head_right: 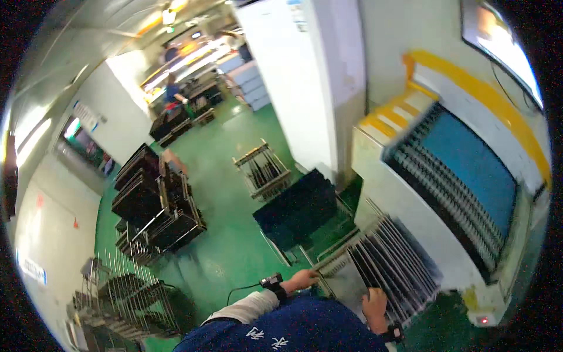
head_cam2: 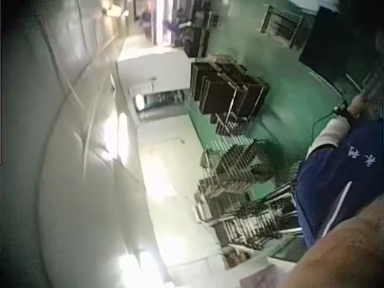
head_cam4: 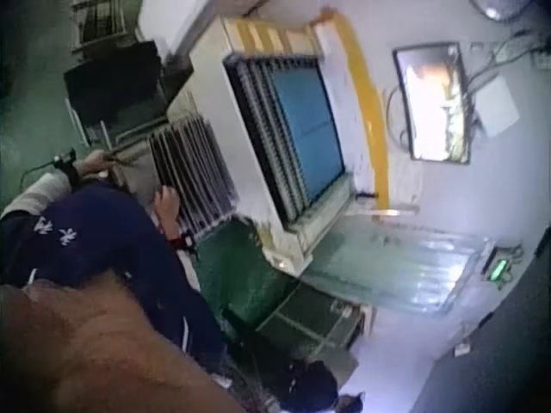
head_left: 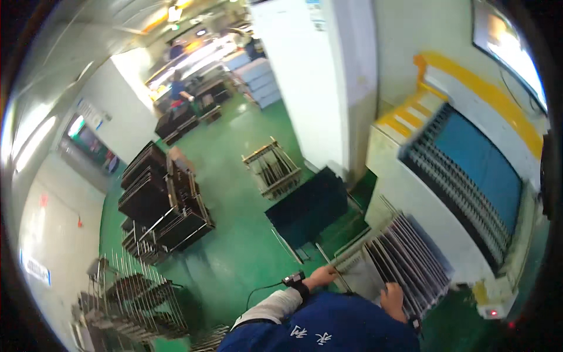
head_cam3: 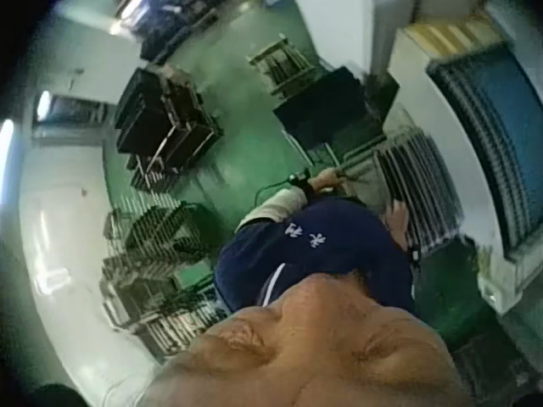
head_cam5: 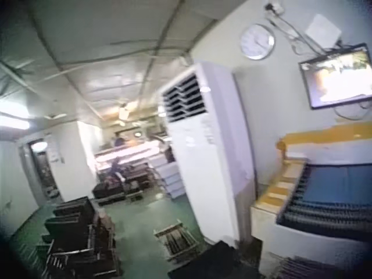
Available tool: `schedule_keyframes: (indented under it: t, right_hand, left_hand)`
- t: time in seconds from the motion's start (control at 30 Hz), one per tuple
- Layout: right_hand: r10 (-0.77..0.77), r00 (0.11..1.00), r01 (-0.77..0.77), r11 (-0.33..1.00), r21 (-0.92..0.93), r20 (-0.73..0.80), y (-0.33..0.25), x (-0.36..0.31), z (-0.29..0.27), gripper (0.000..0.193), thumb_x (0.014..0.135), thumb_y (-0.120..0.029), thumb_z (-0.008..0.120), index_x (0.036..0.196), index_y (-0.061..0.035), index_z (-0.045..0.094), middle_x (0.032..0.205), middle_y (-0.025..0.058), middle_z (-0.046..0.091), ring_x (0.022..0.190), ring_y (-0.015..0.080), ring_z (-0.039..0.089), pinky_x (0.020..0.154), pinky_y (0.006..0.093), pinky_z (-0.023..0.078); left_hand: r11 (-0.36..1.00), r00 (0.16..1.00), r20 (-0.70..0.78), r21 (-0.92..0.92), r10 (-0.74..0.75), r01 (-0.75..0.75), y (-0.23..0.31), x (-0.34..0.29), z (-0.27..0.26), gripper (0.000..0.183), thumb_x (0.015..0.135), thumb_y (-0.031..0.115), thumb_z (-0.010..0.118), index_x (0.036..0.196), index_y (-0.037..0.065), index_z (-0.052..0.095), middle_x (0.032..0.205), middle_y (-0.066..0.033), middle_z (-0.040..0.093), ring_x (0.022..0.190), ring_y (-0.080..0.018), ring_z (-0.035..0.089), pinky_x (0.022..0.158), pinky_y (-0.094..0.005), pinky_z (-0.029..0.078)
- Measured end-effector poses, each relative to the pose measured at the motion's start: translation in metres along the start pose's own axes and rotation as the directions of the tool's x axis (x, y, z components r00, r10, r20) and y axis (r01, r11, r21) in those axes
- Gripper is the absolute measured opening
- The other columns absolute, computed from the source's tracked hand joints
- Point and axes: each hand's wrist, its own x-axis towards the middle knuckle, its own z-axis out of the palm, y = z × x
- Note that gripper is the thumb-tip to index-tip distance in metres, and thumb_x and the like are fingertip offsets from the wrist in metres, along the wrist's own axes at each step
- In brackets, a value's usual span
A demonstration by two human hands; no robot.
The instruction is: Transferring green and blue PCB panels between a conveyor machine and storage racks.
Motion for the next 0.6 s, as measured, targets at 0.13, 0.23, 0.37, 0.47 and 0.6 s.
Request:
schedule_keyframes:
  t: [0.13, 0.23, 0.37, 0.47, 0.6]
  right_hand:
    - [0.087, 0.980, -0.067, 0.991, -0.114, 0.180, -0.012, 0.028, 0.003, 0.020, 0.076, -0.021, 0.056, 0.080, -0.0011, 0.057, 0.093, 0.0217, 0.055, 0.085, 0.0394, 0.054, 0.074, 0.0479, 0.044]
    - [0.149, 0.950, -0.090, 0.971, -0.220, 0.273, -0.007, 0.037, 0.018, 0.022, 0.076, -0.022, 0.056, 0.072, -0.0002, 0.054, 0.089, 0.0222, 0.056, 0.082, 0.0402, 0.055, 0.073, 0.0476, 0.045]
    - [0.218, 0.916, -0.114, 0.947, -0.301, 0.337, 0.008, 0.047, 0.041, 0.028, 0.078, -0.023, 0.054, 0.076, 0.0040, 0.057, 0.083, 0.0230, 0.055, 0.082, 0.0386, 0.054, 0.073, 0.0479, 0.044]
    - [0.203, 0.906, -0.072, 0.938, -0.338, 0.372, 0.029, 0.051, 0.050, 0.028, 0.075, -0.023, 0.055, 0.077, 0.0049, 0.058, 0.083, 0.0234, 0.056, 0.081, 0.0390, 0.056, 0.074, 0.0481, 0.045]
    - [0.246, 0.911, -0.125, 0.929, -0.347, 0.330, 0.006, 0.052, 0.038, 0.029, 0.074, -0.024, 0.057, 0.078, 0.0044, 0.060, 0.087, 0.0245, 0.059, 0.087, 0.0394, 0.058, 0.075, 0.0483, 0.046]
  left_hand:
    - [0.991, 0.994, 0.013, -0.069, -0.110, 0.111, -0.022, -0.016, -0.019, 0.036, 0.079, 0.036, 0.056, 0.098, 0.006, 0.065, 0.087, -0.0157, 0.066, 0.078, -0.0317, 0.063, 0.071, -0.0409, 0.049]
    - [0.996, 0.987, -0.158, -0.093, -0.014, -0.001, -0.063, -0.023, -0.011, 0.036, 0.079, 0.035, 0.056, 0.096, 0.005, 0.065, 0.084, -0.0155, 0.066, 0.073, -0.0300, 0.064, 0.068, -0.0408, 0.049]
    - [0.976, 0.988, -0.093, -0.193, -0.125, 0.105, -0.083, -0.040, -0.025, 0.037, 0.078, 0.035, 0.057, 0.096, 0.004, 0.065, 0.083, -0.0152, 0.067, 0.072, -0.0285, 0.064, 0.068, -0.0393, 0.050]
    - [0.940, 0.971, -0.055, -0.270, -0.233, 0.211, -0.082, -0.051, -0.035, 0.038, 0.075, 0.034, 0.058, 0.098, 0.005, 0.066, 0.086, -0.0156, 0.067, 0.076, -0.0292, 0.064, 0.071, -0.0387, 0.050]
    - [0.967, 0.979, -0.082, -0.187, -0.189, 0.171, -0.096, -0.057, -0.040, 0.040, 0.075, 0.037, 0.058, 0.100, 0.007, 0.066, 0.094, -0.0156, 0.066, 0.088, -0.0318, 0.062, 0.078, -0.0403, 0.049]
